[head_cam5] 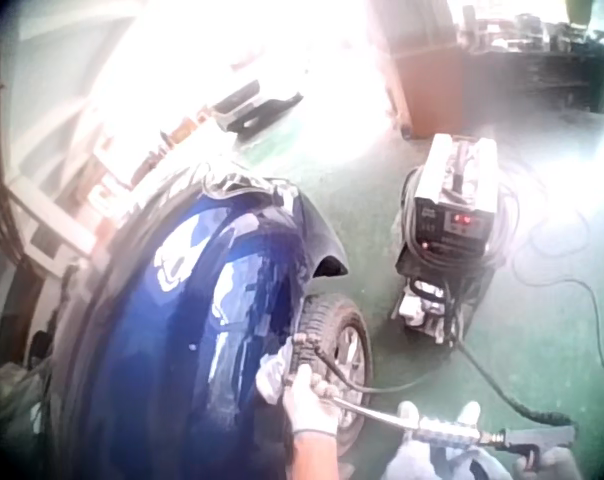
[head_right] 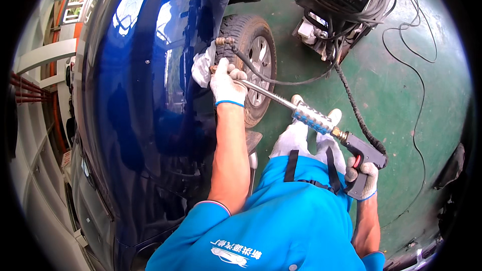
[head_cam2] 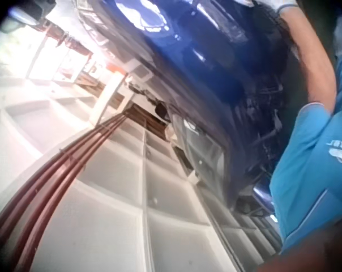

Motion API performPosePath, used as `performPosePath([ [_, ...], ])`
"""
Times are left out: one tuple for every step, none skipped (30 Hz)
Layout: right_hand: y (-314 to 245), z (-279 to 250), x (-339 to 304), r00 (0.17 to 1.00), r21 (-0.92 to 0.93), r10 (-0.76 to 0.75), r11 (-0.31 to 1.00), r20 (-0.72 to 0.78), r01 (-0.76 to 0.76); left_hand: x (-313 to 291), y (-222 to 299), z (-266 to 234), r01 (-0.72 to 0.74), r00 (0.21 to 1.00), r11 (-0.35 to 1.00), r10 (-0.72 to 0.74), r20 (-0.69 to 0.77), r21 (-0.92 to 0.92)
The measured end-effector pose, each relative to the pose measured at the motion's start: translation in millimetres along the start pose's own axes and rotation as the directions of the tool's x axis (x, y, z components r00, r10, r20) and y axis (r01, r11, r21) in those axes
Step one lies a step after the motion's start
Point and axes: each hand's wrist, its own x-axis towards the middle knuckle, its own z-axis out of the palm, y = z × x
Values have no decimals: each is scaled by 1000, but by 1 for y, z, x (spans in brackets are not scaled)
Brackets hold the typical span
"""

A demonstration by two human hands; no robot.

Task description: The person prepares a welding machine and then welds a specific spot on the front fender of a blue car. The person uses a welding torch to apply heat and filler to the metal surface, generating sparks during the process.

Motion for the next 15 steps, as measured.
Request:
performPosePath([
  [-1,-2,1,999,-1,31,1000,44,-31,16,1,-18,233,893,952,-129,430,-199],
  [-1,-1,3,998,0,27,1000,56,-27,32,2,-32,507,599,820,-115,792,-265],
  [0,1,3,998,0,23,1000,66,-23,26,-2,-31,567,576,734,-28,817,-375],
  [2,1,2,997,1,19,1000,75,-19,27,-5,-27,592,575,724,-72,815,-354],
  [3,0,2,1000,28,5,1000,24,-5,31,-8,-22,617,571,713,-115,813,-333],
  [3,-4,1,1000,54,-9,998,-27,10,31,-11,-17,641,566,701,-156,810,-312],
  [4,-4,1,997,81,-27,996,-78,33,24,-13,-10,424,795,875,-237,558,-233],
  [3,-4,0,995,81,-40,996,-86,47,16,-17,-5,350,891,914,-258,374,-205],
  [0,2,-1,994,83,-52,995,-91,60,12,-18,-7,305,903,934,-222,368,-186],
  [-3,7,-2,993,84,-64,994,-96,73,8,-17,-10,259,913,952,-185,363,-166],
  [-5,11,-3,994,75,-61,995,-94,68,5,-17,-11,221,957,962,-183,225,-158],
  [-6,5,-3,996,65,-42,997,-80,48,-3,-11,-6,210,972,966,-190,136,-152],
  [-7,-3,-1,998,53,-24,998,-67,27,-1,-10,-12,195,970,970,-168,176,-145],
  [-7,-10,-1,999,41,-5,999,-53,7,1,-9,-18,180,965,974,-147,217,-140],
  [-5,-8,0,998,70,7,998,-70,-3,1,-6,-20,165,972,978,-139,191,-130],
])
